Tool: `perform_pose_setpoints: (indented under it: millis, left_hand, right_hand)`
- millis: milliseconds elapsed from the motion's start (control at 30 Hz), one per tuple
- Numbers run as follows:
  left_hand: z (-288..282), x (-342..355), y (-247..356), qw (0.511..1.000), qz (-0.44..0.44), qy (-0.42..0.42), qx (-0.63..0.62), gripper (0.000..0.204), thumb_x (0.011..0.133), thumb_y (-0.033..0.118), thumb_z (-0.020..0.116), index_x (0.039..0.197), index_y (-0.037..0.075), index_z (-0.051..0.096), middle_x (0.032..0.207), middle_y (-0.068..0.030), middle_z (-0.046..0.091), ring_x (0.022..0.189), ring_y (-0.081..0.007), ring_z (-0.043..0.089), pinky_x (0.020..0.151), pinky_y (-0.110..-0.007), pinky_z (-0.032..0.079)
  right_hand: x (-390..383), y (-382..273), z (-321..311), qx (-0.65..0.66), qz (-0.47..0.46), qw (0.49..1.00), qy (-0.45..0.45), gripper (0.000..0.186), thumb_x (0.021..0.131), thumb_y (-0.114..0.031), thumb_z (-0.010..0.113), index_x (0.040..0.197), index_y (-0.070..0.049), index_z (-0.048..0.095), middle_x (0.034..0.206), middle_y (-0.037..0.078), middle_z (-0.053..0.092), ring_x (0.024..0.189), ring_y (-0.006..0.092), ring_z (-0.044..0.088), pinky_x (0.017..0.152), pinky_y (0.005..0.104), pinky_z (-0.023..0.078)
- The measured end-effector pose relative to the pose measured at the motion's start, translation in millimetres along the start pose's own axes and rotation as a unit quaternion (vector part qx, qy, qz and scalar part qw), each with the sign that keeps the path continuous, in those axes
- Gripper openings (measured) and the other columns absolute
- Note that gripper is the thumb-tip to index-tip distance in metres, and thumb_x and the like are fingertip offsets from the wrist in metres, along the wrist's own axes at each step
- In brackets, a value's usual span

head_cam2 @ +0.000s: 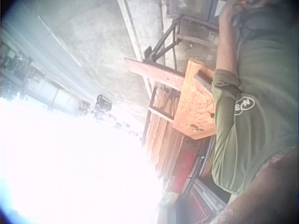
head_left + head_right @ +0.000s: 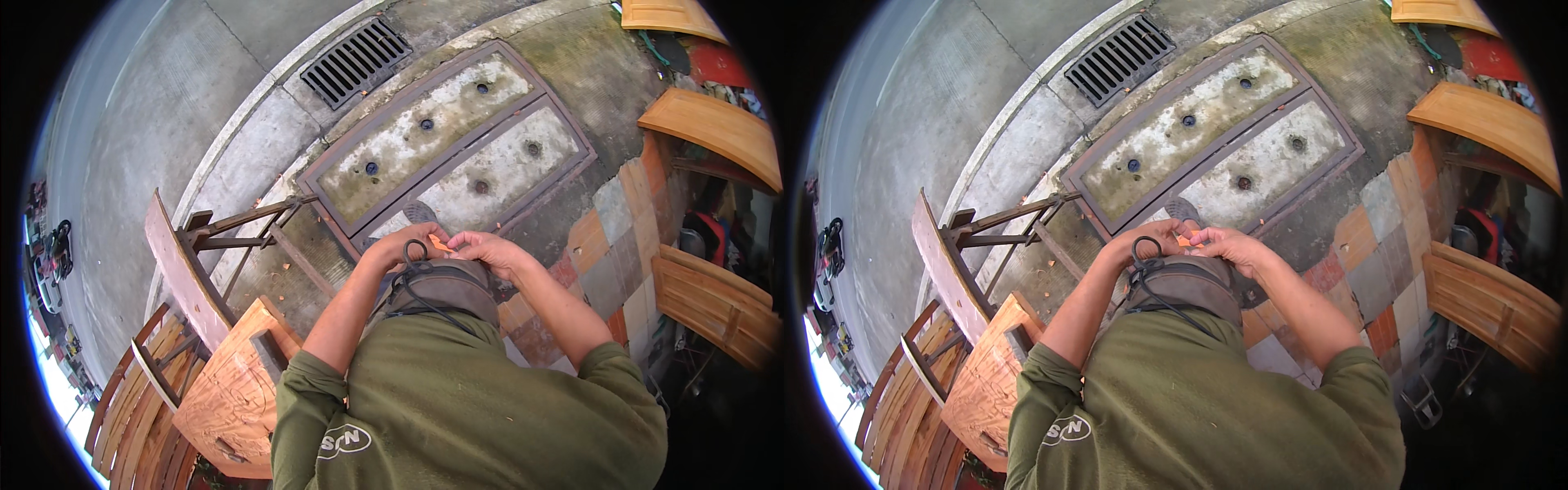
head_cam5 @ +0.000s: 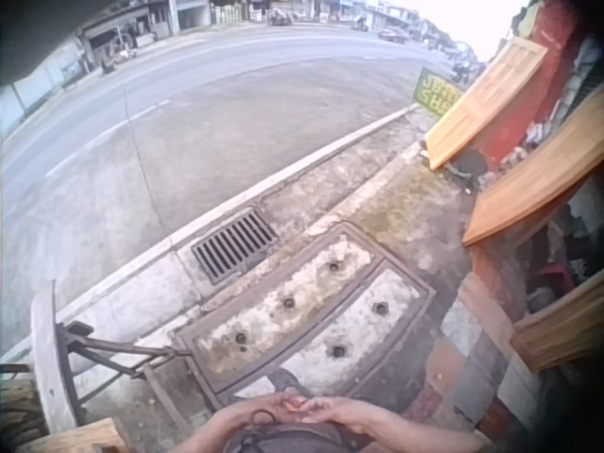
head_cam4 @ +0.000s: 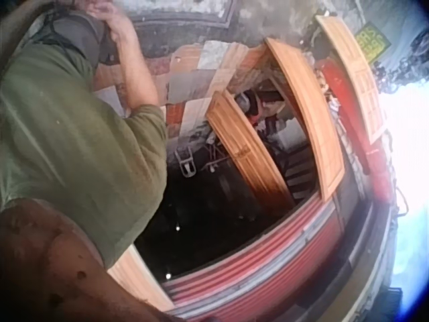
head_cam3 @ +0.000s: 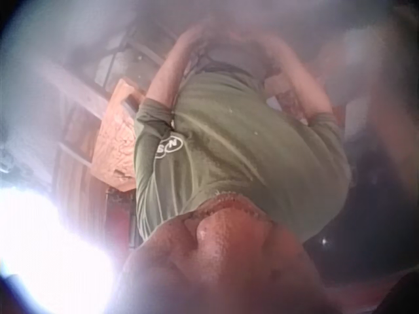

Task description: The person carves decorative patterns into a large wooden board using a chisel and a wooden mallet. They hammer the chisel to remove wood shavings along traced lines and then use their hands to clear the debris.

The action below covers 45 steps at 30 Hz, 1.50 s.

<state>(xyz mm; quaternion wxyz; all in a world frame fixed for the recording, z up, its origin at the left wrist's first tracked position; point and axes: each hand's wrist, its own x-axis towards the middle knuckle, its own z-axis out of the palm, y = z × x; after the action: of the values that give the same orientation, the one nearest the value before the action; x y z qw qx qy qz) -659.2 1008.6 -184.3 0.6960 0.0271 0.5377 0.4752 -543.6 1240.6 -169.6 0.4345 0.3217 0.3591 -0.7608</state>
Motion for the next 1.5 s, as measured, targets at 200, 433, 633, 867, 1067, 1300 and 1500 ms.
perform_pose_setpoints:
  millis: [200,433,633,867,1067,1300,1500]
  left_hand:
    - [4.2,-26.1,10.5,0.988,-0.118,-0.061,0.076,0.081,0.094,0.057,0.077,0.152,0.002,0.062,0.140,-0.0168,0.068,0.128,-0.0253,0.064,0.102,-0.038,0.052]
    - [33.9,-49.4,30.5,0.999,0.023,-0.013,0.020,0.101,0.093,0.027,0.089,0.174,0.009,0.031,0.120,-0.0117,0.073,0.106,-0.0150,0.069,0.089,-0.029,0.054]
    - [38.2,-59.1,39.3,0.997,0.045,0.028,0.052,0.098,0.090,0.026,0.089,0.172,0.008,0.038,0.110,-0.0110,0.074,0.096,-0.0149,0.069,0.083,-0.032,0.055]
    - [38.3,-54.5,39.1,0.997,0.067,0.020,0.026,0.093,0.095,0.018,0.083,0.173,0.005,0.034,0.122,-0.0137,0.075,0.102,-0.0150,0.070,0.087,-0.030,0.055]
    - [28.9,-47.9,31.1,0.997,0.075,-0.009,-0.015,0.084,0.102,0.008,0.074,0.173,0.001,0.030,0.146,-0.0214,0.068,0.119,-0.0181,0.070,0.097,-0.029,0.057]
    - [17.6,-28.7,11.3,0.997,0.044,0.015,-0.054,0.082,0.107,0.038,0.069,0.172,0.003,0.033,0.159,-0.0251,0.057,0.142,-0.0257,0.060,0.117,-0.038,0.048]
    - [26.8,-35.7,16.7,0.998,0.060,0.016,-0.001,0.089,0.098,0.034,0.080,0.171,0.006,0.038,0.154,-0.0220,0.060,0.137,-0.0246,0.062,0.115,-0.036,0.048]
  right_hand:
    - [-12.6,1.1,4.2,0.000,0.072,0.996,-0.050,0.065,0.098,-0.025,0.087,0.152,-0.007,0.054,0.144,0.011,0.066,0.132,0.0159,0.062,0.111,0.0331,0.051]
    - [-41.3,-14.0,7.1,-0.094,0.060,0.990,-0.091,0.085,0.095,-0.030,0.088,0.165,-0.009,0.043,0.148,0.012,0.060,0.141,0.0216,0.055,0.118,0.0368,0.044]
    - [-48.7,-13.8,1.9,-0.068,0.008,0.991,-0.117,0.077,0.095,-0.016,0.084,0.163,-0.009,0.047,0.147,0.011,0.059,0.138,0.0192,0.056,0.117,0.0363,0.045]
    - [-32.2,-11.5,2.1,-0.093,0.003,0.990,-0.102,0.072,0.094,-0.019,0.086,0.158,-0.010,0.052,0.143,0.011,0.061,0.134,0.0187,0.057,0.112,0.0341,0.047]
    - [-22.8,-21.1,14.3,-0.167,0.034,0.982,-0.085,0.069,0.095,-0.035,0.089,0.151,-0.010,0.056,0.146,0.012,0.058,0.134,0.0191,0.057,0.111,0.0352,0.048]
    - [-42.4,-32.8,-0.6,-0.133,0.016,0.986,-0.101,0.074,0.100,-0.043,0.083,0.160,-0.012,0.051,0.160,0.010,0.050,0.147,0.0211,0.048,0.121,0.0356,0.041]
    - [-40.0,-36.1,3.5,-0.198,-0.029,0.975,-0.098,0.073,0.102,-0.036,0.081,0.164,-0.015,0.048,0.164,0.011,0.048,0.154,0.0249,0.042,0.125,0.0374,0.037]
